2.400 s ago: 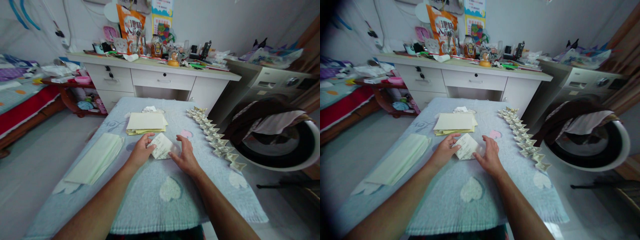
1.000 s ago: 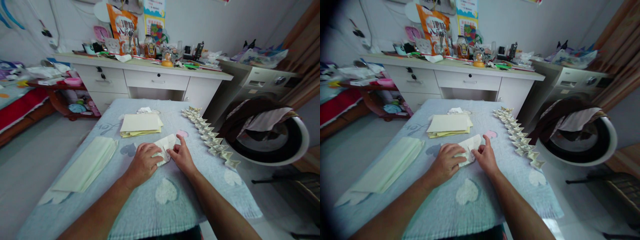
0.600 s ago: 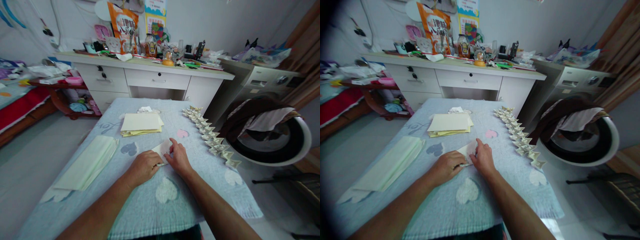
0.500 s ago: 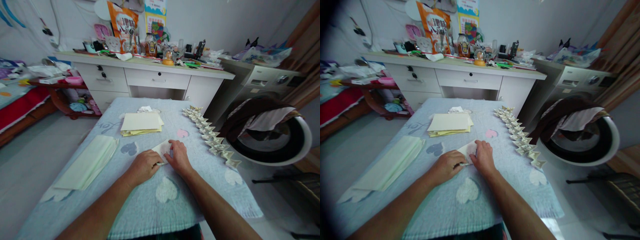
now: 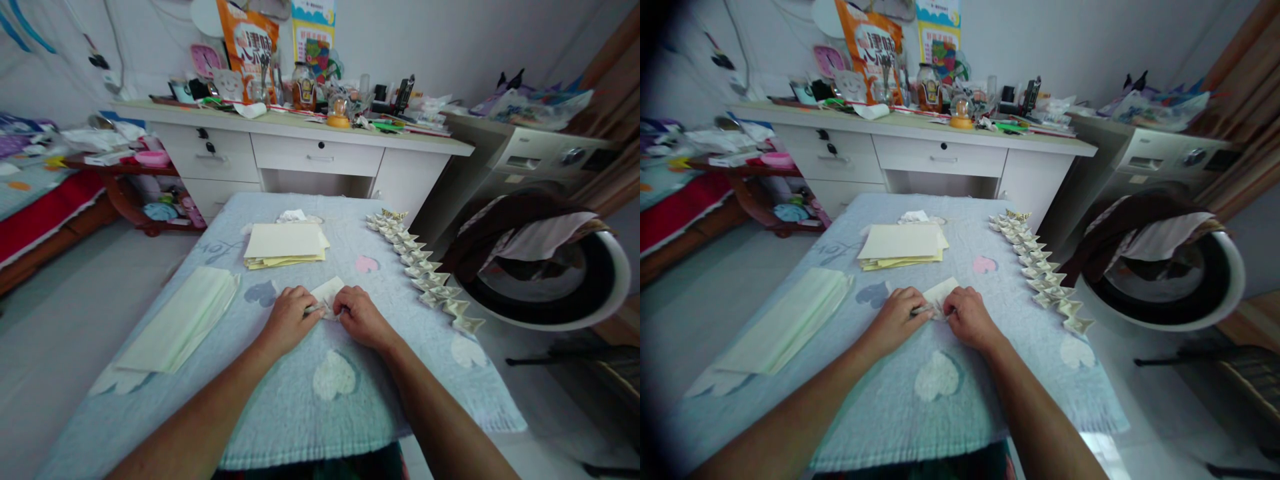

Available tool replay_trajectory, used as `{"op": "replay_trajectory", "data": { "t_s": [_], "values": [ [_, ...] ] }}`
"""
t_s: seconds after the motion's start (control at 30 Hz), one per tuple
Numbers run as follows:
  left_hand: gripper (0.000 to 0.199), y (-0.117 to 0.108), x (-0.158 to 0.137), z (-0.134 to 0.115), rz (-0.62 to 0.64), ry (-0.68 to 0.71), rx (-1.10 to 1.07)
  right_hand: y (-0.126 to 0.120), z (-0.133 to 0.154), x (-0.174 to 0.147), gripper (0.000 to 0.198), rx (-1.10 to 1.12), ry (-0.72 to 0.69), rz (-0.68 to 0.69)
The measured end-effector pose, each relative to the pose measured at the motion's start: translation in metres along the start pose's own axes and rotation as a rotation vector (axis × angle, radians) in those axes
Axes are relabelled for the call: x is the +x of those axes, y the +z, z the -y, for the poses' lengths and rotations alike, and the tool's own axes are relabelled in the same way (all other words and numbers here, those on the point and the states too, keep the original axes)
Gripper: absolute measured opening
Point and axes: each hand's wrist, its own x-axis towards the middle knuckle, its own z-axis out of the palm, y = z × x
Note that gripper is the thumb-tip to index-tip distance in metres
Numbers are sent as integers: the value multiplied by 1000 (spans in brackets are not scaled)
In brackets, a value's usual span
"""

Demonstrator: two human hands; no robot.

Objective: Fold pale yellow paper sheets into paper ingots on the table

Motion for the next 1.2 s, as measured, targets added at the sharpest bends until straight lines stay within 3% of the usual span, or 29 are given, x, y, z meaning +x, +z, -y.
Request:
{"op": "replay_trajectory", "data": {
  "t_s": [0.2,0.33,0.87,1.07,1.2],
  "values": [
    [24,4,0,2,-32,-38,63,-5,7,-3,5,-8,23,27],
    [24,6,1,1,-42,-56,81,0,6,-1,13,-38,26,8],
    [25,11,2,-3,-131,-113,236,10,5,-1,8,-84,111,-49],
    [27,11,1,-6,-130,-116,291,11,3,-2,23,-77,99,-36],
    [28,11,2,-7,-117,-107,329,10,3,-2,21,-83,92,-19]
  ]
}}
